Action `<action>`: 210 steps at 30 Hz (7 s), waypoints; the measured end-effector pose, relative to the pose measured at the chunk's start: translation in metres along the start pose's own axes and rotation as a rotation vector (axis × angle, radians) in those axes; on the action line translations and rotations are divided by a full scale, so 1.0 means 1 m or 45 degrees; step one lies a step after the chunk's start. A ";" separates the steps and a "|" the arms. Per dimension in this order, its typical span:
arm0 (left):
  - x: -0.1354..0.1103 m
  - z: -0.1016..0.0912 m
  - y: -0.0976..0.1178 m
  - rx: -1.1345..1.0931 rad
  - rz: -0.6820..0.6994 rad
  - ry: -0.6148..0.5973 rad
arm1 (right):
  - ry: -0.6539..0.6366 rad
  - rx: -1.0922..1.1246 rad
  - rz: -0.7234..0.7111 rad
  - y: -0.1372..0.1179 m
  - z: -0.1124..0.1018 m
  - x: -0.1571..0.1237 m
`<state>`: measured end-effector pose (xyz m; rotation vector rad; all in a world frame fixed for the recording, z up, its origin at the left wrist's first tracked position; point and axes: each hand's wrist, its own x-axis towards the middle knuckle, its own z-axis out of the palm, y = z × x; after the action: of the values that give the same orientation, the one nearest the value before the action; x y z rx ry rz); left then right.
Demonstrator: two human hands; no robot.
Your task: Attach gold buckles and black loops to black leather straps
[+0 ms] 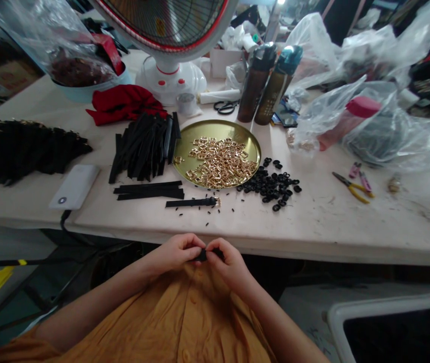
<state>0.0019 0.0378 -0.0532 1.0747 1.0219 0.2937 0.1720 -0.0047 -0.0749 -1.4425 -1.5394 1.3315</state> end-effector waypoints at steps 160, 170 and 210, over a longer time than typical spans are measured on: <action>0.016 -0.110 0.043 1.699 0.511 0.931 | 0.661 -0.846 -0.361 0.019 -0.046 0.072; 0.002 -0.118 0.060 1.614 0.591 1.001 | 0.840 -0.877 -0.214 0.033 -0.107 0.063; 0.022 -0.010 0.048 0.007 0.067 0.053 | 0.420 1.088 0.372 -0.020 -0.037 0.054</action>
<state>0.0184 0.0812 -0.0258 1.1059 1.0331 0.3574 0.1890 0.0587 -0.0555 -1.2373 -0.4377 1.5447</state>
